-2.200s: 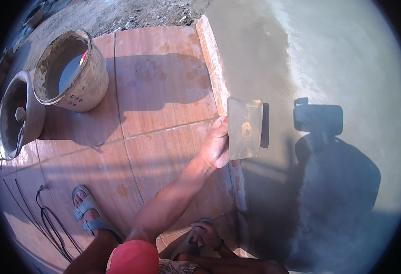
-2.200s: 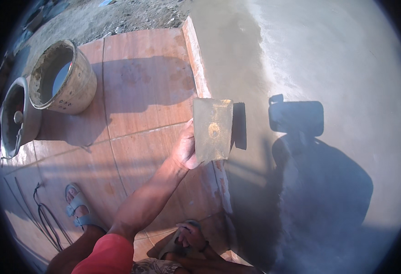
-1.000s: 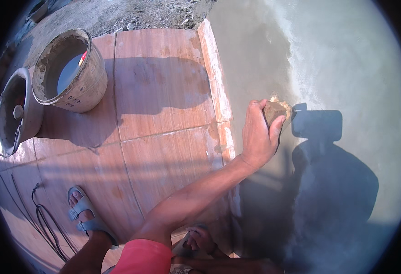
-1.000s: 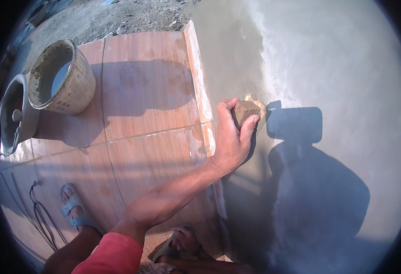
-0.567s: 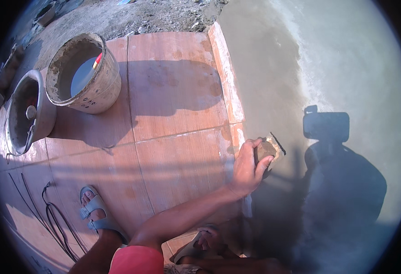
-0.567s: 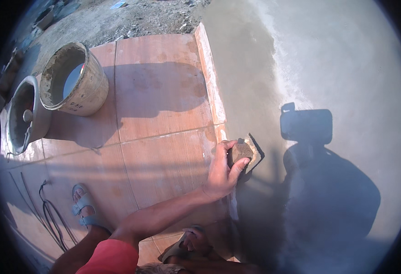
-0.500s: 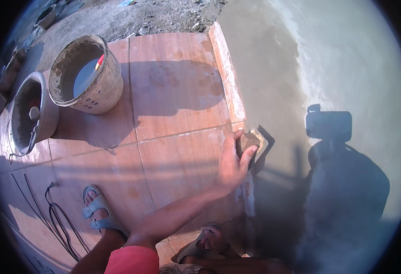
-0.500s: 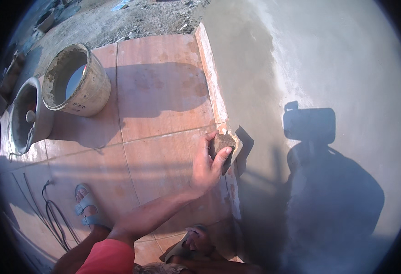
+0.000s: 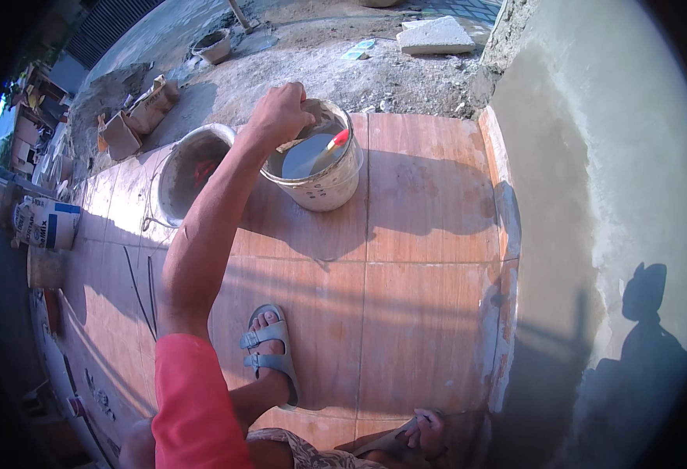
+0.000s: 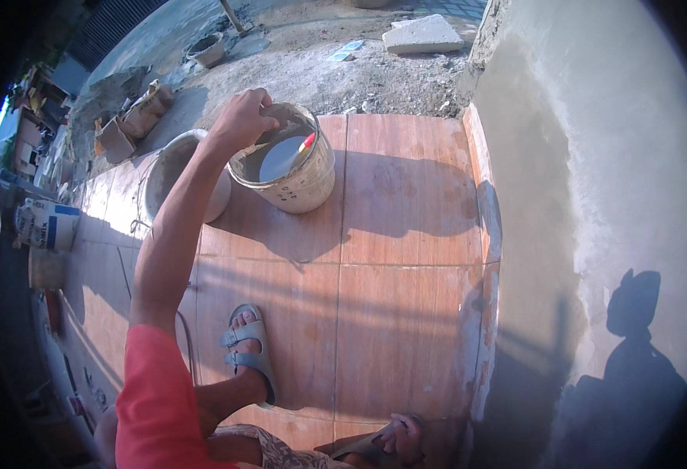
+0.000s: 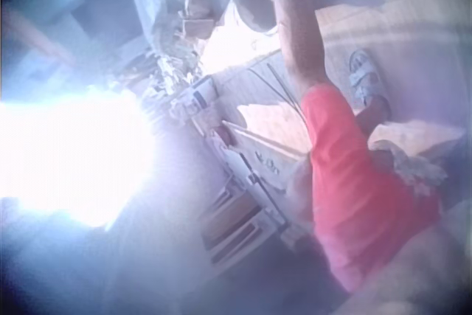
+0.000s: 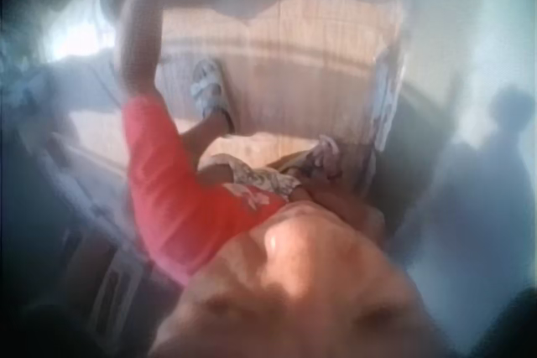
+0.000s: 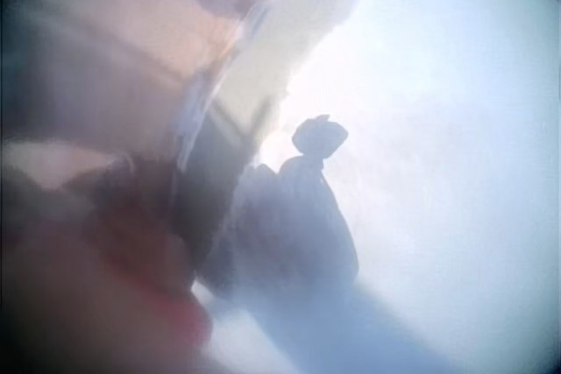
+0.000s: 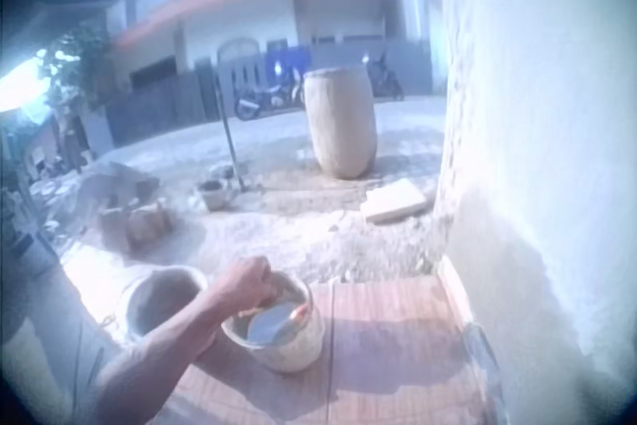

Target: The person sits on a tiled floor and uses a sponge to apply and smooth a wet plaster-like substance onto a vertical wall. They repeatedly dip the sponge into a bucket of water to clean it and then continue smoothing the wall surface.

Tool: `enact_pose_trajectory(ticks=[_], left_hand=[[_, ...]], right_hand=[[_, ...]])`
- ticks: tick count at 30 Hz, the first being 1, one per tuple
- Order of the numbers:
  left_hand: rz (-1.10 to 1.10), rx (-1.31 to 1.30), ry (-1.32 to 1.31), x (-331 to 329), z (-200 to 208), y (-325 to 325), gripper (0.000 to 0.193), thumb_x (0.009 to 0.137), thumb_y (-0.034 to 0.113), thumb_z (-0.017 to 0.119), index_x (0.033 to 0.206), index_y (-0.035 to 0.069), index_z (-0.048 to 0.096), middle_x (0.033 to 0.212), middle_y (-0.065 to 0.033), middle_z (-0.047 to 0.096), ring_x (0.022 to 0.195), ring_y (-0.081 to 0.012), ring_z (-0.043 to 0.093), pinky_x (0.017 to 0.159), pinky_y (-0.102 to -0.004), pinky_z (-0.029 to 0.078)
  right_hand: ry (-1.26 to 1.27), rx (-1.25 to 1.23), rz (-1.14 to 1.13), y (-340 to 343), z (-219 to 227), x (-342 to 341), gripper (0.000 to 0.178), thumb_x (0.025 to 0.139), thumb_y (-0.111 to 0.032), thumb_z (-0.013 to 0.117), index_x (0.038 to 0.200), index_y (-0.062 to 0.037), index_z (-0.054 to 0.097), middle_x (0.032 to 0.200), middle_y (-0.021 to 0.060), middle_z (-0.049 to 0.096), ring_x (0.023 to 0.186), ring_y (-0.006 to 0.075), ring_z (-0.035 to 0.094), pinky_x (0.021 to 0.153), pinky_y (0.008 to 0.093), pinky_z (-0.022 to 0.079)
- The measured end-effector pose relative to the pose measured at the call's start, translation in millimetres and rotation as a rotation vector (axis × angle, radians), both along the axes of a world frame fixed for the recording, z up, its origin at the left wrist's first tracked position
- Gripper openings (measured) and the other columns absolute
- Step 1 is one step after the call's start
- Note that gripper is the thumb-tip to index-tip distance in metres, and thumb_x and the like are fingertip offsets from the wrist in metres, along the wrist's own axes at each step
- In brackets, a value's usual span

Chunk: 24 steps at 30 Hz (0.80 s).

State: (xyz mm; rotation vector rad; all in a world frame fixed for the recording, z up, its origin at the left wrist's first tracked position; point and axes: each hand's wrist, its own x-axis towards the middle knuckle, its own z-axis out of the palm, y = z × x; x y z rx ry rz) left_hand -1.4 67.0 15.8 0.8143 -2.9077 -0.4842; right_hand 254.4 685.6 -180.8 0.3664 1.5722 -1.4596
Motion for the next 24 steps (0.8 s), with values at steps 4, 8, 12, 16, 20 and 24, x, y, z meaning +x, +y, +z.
enact_pose_trajectory(ticks=[4, 8, 12, 16, 20, 24], left_hand=[[-0.052, -0.062, -0.102, -2, -70, -21, 0.029, 0.080, 0.008, 0.066, 0.106, -0.002, 0.060, 0.103, -0.0254, 0.066, 0.100, -0.0384, 0.064, 0.084, -0.0450, 0.052], [0.046, -0.020, -0.115, 0, -95, -20, 0.028, 0.079, 0.009, 0.066, 0.104, -0.002, 0.058, 0.105, -0.0270, 0.065, 0.100, -0.0423, 0.063, 0.084, -0.0475, 0.052], [0.040, 0.021, -0.068, 11, -90, -28, 0.041, 0.075, 0.009, 0.072, 0.113, 0.000, 0.058, 0.109, -0.0226, 0.065, 0.106, -0.0375, 0.062, 0.088, -0.0441, 0.050], [0.043, 0.153, 0.085, 20, -36, -14, 0.055, 0.073, 0.009, 0.077, 0.123, 0.004, 0.057, 0.116, -0.0165, 0.065, 0.111, -0.0310, 0.061, 0.092, -0.0394, 0.048], [0.036, 0.234, 0.230, 26, -23, -7, 0.050, 0.073, 0.005, 0.076, 0.120, 0.003, 0.060, 0.110, -0.0164, 0.068, 0.106, -0.0293, 0.063, 0.089, -0.0385, 0.050], [0.245, 0.206, 0.309, 27, -31, 13, 0.049, 0.070, 0.015, 0.080, 0.113, 0.007, 0.058, 0.105, -0.0129, 0.067, 0.107, -0.0316, 0.060, 0.096, -0.0458, 0.038]], right_hand=[[-0.002, 0.045, 0.045, 1, 1, -5, 0.027, 0.098, -0.014, 0.047, 0.116, 0.0053, 0.054, 0.063, 0.0151, 0.064, 0.037, 0.0157, 0.052, 0.036, 0.0264, 0.043], [0.006, 0.035, 0.010, 0, 2, -3, 0.027, 0.098, -0.015, 0.047, 0.116, 0.0052, 0.054, 0.062, 0.0152, 0.064, 0.037, 0.0156, 0.052, 0.036, 0.0261, 0.043], [0.005, 0.054, 0.051, -14, 14, -11, 0.027, 0.098, -0.015, 0.048, 0.116, 0.0049, 0.054, 0.062, 0.0156, 0.063, 0.036, 0.0159, 0.051, 0.035, 0.0263, 0.043], [0.033, 0.055, 0.043, -1, 2, -10, 0.028, 0.098, -0.014, 0.047, 0.117, 0.0052, 0.052, 0.061, 0.0161, 0.063, 0.035, 0.0164, 0.051, 0.035, 0.0267, 0.043], [0.015, 0.033, 0.103, -12, 5, -14, 0.028, 0.098, -0.014, 0.047, 0.117, 0.0054, 0.052, 0.062, 0.0162, 0.063, 0.036, 0.0163, 0.051, 0.035, 0.0266, 0.043], [-0.004, 0.025, 0.181, -21, 10, -15, 0.028, 0.098, -0.014, 0.047, 0.117, 0.0055, 0.052, 0.062, 0.0163, 0.063, 0.036, 0.0162, 0.051, 0.035, 0.0264, 0.043]])
